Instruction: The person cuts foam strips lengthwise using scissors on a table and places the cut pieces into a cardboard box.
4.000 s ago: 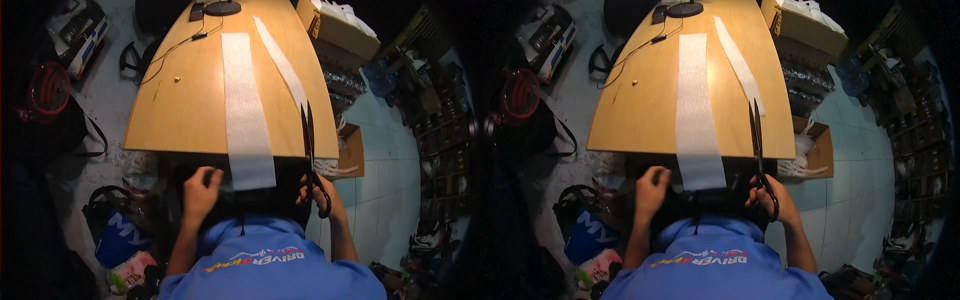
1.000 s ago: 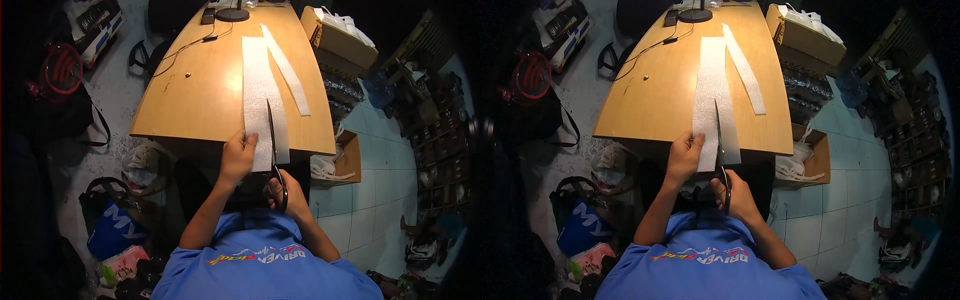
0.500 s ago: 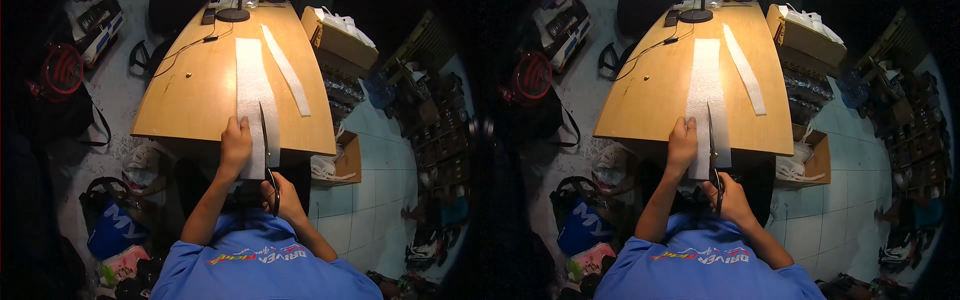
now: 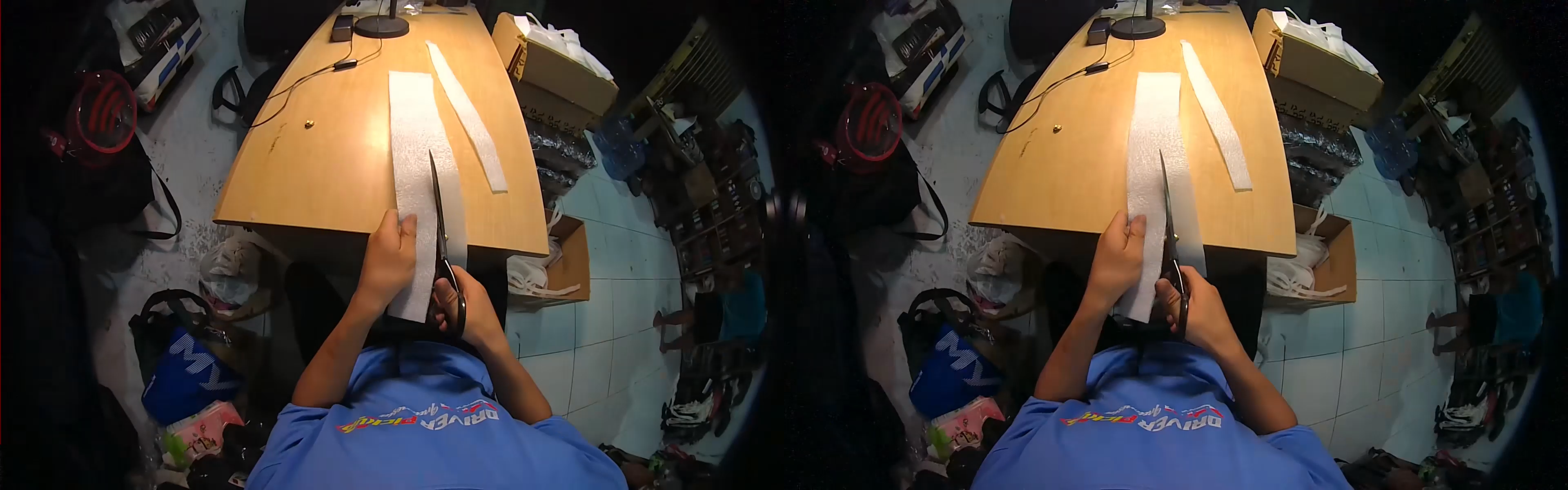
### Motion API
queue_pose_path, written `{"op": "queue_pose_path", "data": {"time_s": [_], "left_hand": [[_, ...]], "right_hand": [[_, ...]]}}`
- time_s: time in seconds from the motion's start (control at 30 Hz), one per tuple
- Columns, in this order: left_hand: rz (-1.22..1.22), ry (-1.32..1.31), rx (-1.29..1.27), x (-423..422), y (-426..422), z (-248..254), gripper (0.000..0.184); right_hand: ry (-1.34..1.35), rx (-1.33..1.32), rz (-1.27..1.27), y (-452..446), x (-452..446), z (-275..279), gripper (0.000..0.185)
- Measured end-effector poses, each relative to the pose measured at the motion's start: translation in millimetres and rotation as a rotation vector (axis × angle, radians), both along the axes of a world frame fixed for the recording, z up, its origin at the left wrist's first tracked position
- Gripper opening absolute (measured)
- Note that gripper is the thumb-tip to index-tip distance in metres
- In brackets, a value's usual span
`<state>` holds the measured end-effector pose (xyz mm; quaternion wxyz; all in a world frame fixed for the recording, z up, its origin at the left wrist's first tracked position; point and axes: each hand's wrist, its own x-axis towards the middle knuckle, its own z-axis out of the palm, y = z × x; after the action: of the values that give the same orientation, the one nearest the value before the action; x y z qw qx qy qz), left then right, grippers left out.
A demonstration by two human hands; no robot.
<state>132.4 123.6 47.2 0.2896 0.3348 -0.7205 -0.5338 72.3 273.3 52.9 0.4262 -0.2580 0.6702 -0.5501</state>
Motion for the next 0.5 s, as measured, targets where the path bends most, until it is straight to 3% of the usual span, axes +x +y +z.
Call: {"op": "queue_pose_path", "data": {"time_s": [0.23, 0.37, 0.5], "left_hand": [[0.066, 0.039, 0.048, -1, -23, -13, 0.038], [0.134, 0.007, 0.137, -30, -58, 5, 0.041], [0.210, 0.054, -0.083, -52, -55, 2, 0.037]], "right_hand": [[0.060, -0.005, 0.006, 0, 2, 5, 0.048], [0.126, 0.025, 0.031, 4, 9, 12, 0.049], [0.132, 0.039, 0.002, 1, 11, 12, 0.051]]}}
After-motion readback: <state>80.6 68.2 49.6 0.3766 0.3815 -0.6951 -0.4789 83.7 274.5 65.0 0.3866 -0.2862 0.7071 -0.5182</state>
